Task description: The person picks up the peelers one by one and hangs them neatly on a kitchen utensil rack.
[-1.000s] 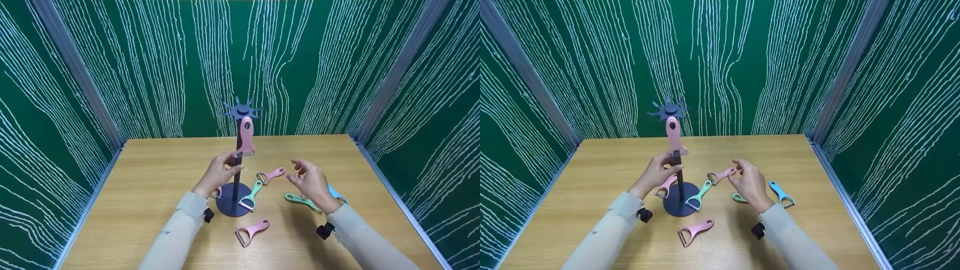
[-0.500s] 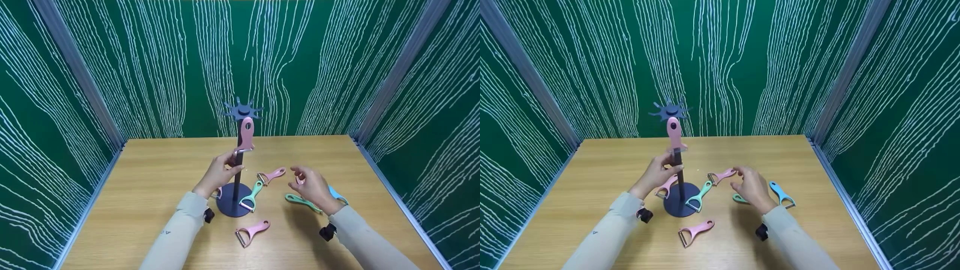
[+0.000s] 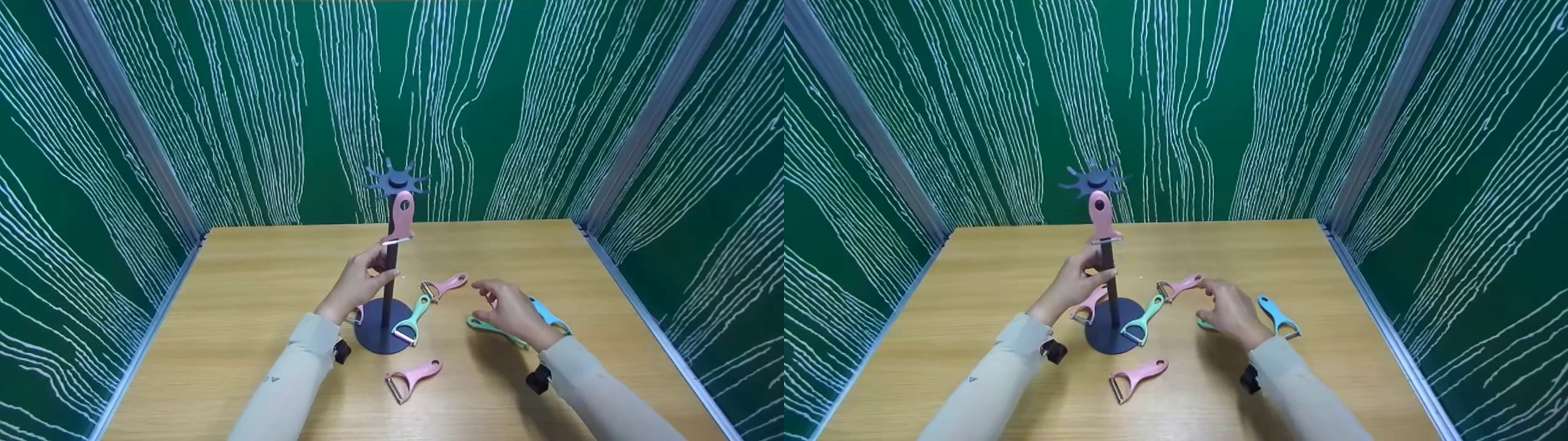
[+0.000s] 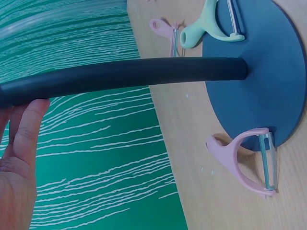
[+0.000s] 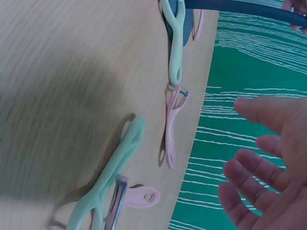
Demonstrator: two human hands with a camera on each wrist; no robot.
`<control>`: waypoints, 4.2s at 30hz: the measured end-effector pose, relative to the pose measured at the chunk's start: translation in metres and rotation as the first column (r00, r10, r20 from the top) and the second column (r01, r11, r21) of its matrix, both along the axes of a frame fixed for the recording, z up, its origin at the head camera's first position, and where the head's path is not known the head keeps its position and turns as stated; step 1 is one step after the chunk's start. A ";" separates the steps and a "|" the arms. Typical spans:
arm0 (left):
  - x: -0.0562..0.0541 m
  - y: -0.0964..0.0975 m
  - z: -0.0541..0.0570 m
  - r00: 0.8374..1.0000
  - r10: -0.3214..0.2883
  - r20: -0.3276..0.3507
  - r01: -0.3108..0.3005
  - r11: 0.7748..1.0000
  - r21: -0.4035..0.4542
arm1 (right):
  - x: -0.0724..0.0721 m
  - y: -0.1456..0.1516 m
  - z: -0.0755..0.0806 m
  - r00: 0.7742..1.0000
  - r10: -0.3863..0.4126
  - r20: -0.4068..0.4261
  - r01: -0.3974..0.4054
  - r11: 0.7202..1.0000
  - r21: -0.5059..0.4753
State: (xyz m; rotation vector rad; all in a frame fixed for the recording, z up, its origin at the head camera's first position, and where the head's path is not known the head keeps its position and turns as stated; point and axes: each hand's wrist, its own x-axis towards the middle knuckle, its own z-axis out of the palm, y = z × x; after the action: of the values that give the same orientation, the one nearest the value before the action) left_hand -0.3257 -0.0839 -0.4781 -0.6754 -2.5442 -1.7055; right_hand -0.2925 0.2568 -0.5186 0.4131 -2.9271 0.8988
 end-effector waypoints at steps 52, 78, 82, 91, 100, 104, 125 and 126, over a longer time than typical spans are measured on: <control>0.001 0.000 -0.001 1.000 0.005 0.005 -0.005 1.000 -0.007 | -0.033 0.019 -0.054 0.969 0.193 0.153 -0.220 0.958 0.183; 0.001 -0.001 -0.002 1.000 0.005 0.026 -0.005 1.000 0.002 | -0.031 0.017 -0.053 0.951 0.155 0.266 -0.173 0.984 0.046; -0.001 -0.001 -0.002 1.000 0.003 0.014 -0.003 1.000 0.011 | -0.029 0.018 -0.051 0.947 0.219 0.235 -0.226 0.974 0.003; 0.000 -0.001 -0.001 1.000 0.007 0.022 -0.006 1.000 -0.003 | -0.026 0.014 -0.044 0.939 0.208 0.275 -0.202 0.978 -0.050; 0.000 -0.001 -0.002 1.000 -0.001 0.001 0.001 1.000 0.012 | -0.023 0.007 -0.038 0.933 0.258 0.252 -0.230 0.964 -0.136; 0.000 -0.001 -0.002 1.000 0.001 0.005 -0.001 1.000 0.007 | -0.021 0.004 -0.034 0.925 0.293 0.244 -0.254 0.951 -0.177; 0.001 -0.001 0.000 0.999 0.004 0.033 -0.004 1.000 0.001 | -0.017 -0.004 -0.028 0.919 0.294 0.264 -0.211 0.930 -0.302; 0.001 0.000 0.000 0.999 0.003 0.033 -0.004 1.000 0.003 | -0.017 -0.005 -0.028 0.919 0.297 0.259 -0.212 0.926 -0.311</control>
State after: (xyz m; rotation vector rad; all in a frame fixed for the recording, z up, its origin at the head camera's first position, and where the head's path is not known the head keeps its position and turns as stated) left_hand -0.3251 -0.0842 -0.4782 -0.6474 -2.5630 -1.7333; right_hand -0.3097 0.2517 -0.5464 0.7108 -2.9834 1.5135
